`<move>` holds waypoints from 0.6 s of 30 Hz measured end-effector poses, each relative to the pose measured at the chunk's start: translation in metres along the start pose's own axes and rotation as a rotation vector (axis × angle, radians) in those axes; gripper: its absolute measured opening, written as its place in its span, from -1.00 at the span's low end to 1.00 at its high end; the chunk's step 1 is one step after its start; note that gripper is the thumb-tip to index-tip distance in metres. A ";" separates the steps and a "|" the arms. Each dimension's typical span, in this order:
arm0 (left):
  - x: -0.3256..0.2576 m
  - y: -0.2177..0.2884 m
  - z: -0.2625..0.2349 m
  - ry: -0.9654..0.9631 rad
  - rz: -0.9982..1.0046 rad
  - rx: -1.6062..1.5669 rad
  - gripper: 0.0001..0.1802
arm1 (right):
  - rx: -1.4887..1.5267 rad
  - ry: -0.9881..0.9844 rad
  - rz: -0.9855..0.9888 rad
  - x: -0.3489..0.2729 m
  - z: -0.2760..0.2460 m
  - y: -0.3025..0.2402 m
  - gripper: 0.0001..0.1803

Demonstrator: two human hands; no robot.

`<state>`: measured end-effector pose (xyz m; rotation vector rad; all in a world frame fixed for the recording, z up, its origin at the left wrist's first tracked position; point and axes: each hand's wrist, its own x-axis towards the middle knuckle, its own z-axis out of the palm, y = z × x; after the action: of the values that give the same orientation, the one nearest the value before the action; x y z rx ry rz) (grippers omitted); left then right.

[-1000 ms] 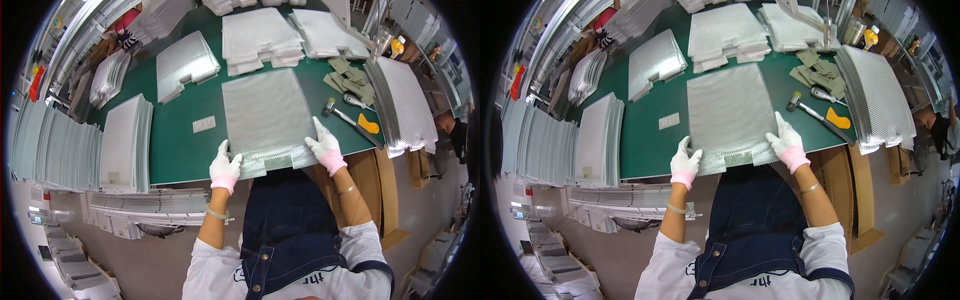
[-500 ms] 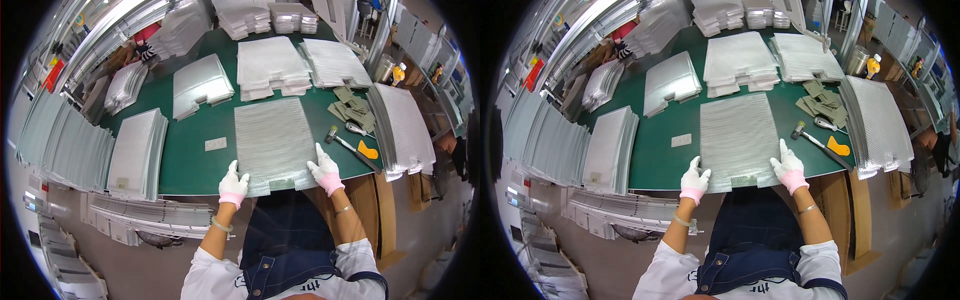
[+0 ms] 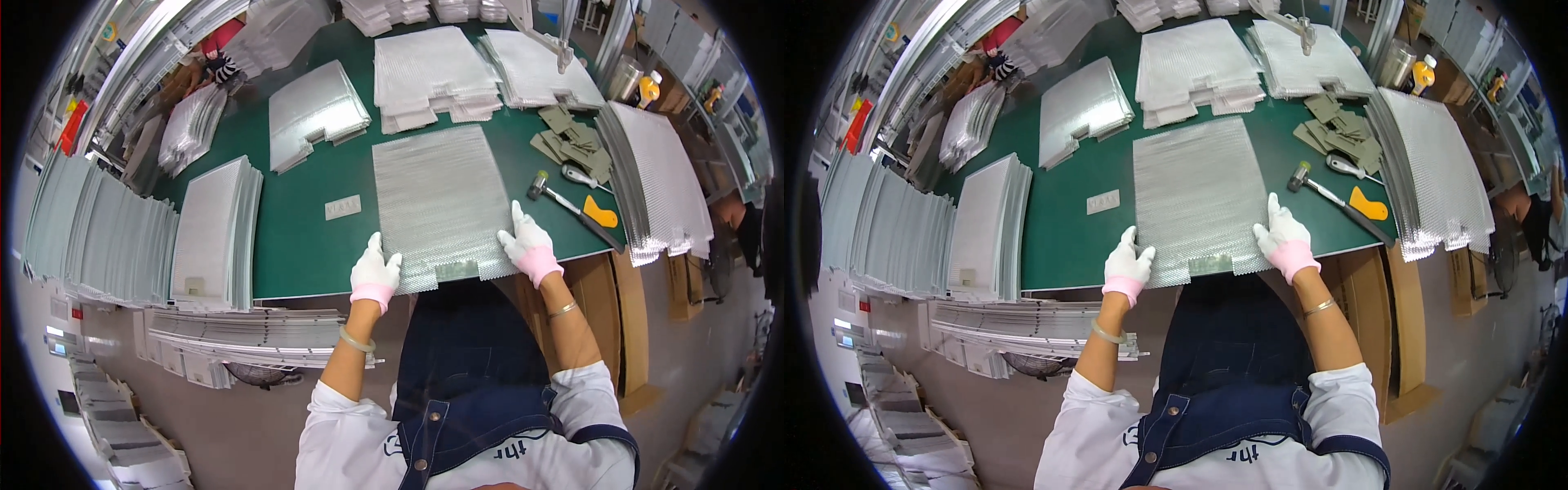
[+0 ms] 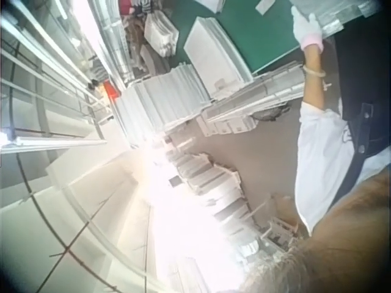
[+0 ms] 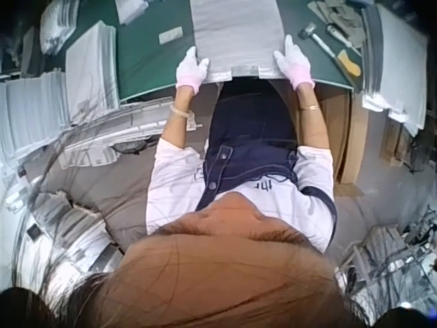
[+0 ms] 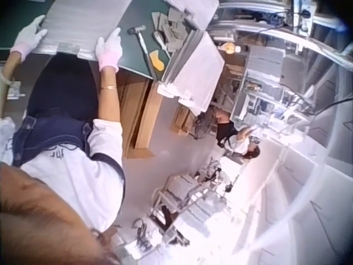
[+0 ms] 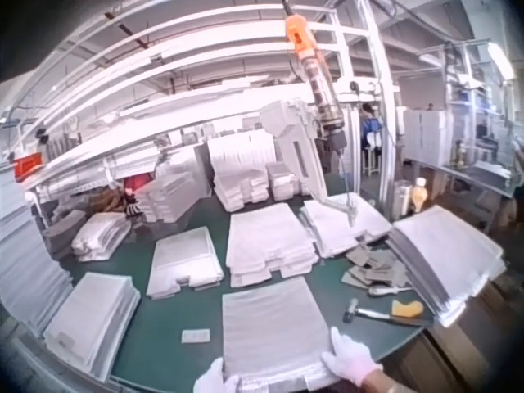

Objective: Assembling and inspecting industrial filter components at a factory assembly line.

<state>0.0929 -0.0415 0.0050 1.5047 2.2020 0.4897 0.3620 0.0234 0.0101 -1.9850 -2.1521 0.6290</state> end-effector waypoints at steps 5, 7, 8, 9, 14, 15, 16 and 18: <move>-0.003 0.003 0.000 0.016 0.029 0.081 -0.35 | -0.014 -0.050 0.038 -0.004 -0.009 -0.006 -0.26; -0.003 0.005 0.002 -0.020 0.011 0.093 -0.33 | -0.031 -0.058 0.044 -0.002 -0.005 -0.004 -0.24; -0.007 0.006 0.004 0.036 0.001 0.146 -0.32 | -0.046 -0.033 0.035 -0.002 0.001 0.000 -0.22; -0.012 0.007 0.003 0.103 -0.018 0.198 -0.31 | -0.062 -0.008 0.012 -0.003 0.002 -0.003 -0.21; -0.010 0.009 0.007 0.391 0.315 0.309 -0.35 | -0.199 0.116 0.044 -0.014 -0.007 -0.022 -0.28; -0.007 0.008 0.010 0.382 0.378 0.338 -0.53 | -0.253 0.145 -0.093 -0.017 -0.004 -0.020 -0.33; -0.005 0.008 0.011 0.370 0.424 0.364 -0.60 | -0.305 0.176 -0.232 -0.018 -0.003 -0.018 -0.38; -0.003 0.014 0.009 0.370 0.496 0.368 -0.73 | -0.144 0.117 -0.255 -0.012 -0.004 -0.001 -0.41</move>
<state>0.1094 -0.0388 0.0049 2.3469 2.2634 0.5720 0.3637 0.0128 0.0158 -1.7186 -2.3817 0.3186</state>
